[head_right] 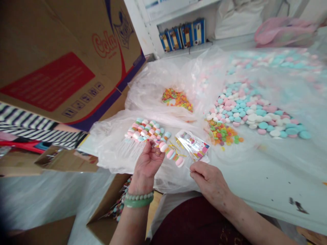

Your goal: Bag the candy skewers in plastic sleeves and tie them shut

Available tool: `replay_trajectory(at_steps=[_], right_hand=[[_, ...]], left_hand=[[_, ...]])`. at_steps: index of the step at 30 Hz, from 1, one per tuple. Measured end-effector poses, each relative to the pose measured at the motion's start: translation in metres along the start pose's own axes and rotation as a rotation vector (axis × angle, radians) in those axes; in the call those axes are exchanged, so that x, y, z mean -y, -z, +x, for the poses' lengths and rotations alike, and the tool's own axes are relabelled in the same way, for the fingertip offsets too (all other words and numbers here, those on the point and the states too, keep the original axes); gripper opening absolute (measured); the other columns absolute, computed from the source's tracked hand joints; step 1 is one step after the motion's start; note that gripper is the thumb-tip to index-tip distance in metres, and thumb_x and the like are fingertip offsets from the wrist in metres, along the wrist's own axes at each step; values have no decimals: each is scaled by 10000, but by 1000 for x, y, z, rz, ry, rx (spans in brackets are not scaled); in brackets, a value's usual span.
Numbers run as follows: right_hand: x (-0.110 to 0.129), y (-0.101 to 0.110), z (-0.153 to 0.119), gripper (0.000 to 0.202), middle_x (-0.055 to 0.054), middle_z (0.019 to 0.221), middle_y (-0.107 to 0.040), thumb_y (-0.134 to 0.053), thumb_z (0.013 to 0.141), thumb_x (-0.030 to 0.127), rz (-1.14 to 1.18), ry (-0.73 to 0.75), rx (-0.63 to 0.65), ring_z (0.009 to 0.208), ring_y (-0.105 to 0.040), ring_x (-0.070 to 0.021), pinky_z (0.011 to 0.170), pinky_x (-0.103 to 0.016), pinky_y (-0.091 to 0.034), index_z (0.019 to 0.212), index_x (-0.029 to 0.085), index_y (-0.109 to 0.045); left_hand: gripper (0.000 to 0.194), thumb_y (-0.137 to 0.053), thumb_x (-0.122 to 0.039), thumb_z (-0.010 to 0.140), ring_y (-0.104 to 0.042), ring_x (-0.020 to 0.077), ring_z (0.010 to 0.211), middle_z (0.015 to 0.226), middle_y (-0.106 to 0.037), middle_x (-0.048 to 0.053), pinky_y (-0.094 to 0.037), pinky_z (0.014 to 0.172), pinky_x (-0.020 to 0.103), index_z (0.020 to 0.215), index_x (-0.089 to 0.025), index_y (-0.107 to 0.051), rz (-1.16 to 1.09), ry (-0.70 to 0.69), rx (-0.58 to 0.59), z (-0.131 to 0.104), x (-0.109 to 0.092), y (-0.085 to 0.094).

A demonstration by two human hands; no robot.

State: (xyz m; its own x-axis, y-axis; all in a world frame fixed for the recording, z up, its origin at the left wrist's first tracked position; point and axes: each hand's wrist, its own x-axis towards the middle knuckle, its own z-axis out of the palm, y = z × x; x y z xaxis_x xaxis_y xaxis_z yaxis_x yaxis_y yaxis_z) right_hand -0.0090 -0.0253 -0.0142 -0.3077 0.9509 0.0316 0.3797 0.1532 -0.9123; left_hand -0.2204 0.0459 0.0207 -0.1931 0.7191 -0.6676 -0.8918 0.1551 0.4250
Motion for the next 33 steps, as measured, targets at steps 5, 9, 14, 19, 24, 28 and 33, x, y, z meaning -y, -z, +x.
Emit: replay_trajectory(at_steps=[5, 9, 14, 19, 24, 28, 33], right_hand=[[0, 1, 1, 150, 29, 715, -580, -488, 872, 231, -27, 8, 8, 697, -552, -134, 655, -238, -389, 736, 208, -547], [-3, 0, 1, 149, 18, 739, -593, -469, 889, 223, -93, 47, 7, 714, -562, -142, 667, -248, -393, 764, 210, -548], [-11, 2, 0, 178, -8, 793, -613, -439, 924, 229, -237, 112, -37, 749, -577, -157, 704, -267, -405, 804, 211, -570], [-15, 6, 1, 185, -14, 802, -622, -449, 922, 216, -278, 131, -68, 751, -586, -156, 696, -255, -424, 820, 212, -603], [-14, 7, 0, 233, -45, 815, -626, -437, 935, 197, -404, 224, -146, 757, -577, -171, 702, -268, -429, 808, 193, -632], [-13, 9, -2, 276, -76, 853, -639, -422, 926, 155, -532, 324, -202, 816, -580, -195, 738, -285, -427, 772, 189, -649], [-13, 9, -2, 287, -70, 828, -644, -415, 928, 156, -543, 288, -196, 791, -586, -188, 721, -282, -430, 787, 192, -662]], left_hand=[[325, -439, -250, 972, -648, 142, 639, 733, -685, 29, -528, 700, 314, 721, -142, -615, 16, -21, -2, -1, -4, 1], [322, -425, -242, 976, -656, 156, 669, 729, -688, 30, -529, 674, 308, 742, -149, -626, 12, -41, 29, 1, -1, 2], [280, -438, -227, 969, -668, 172, 716, 773, -703, 27, -537, 678, 321, 796, -159, -648, 35, -108, 89, 3, 4, 5], [287, -438, -255, 969, -679, 204, 739, 762, -702, 36, -555, 683, 368, 797, -157, -646, 47, -86, 104, 6, 2, 9], [193, -474, -188, 948, -656, 152, 643, 762, -694, 16, -553, 657, 312, 857, -160, -642, 92, -153, 111, 8, 5, 13], [160, -479, -157, 935, -656, 148, 676, 825, -693, 34, -545, 624, 271, 908, -155, -636, 146, -201, 138, 10, 5, 13], [212, -453, -160, 943, -656, 159, 653, 743, -676, 44, -546, 612, 271, 829, -133, -630, 140, -110, 69, 11, 1, 15]])
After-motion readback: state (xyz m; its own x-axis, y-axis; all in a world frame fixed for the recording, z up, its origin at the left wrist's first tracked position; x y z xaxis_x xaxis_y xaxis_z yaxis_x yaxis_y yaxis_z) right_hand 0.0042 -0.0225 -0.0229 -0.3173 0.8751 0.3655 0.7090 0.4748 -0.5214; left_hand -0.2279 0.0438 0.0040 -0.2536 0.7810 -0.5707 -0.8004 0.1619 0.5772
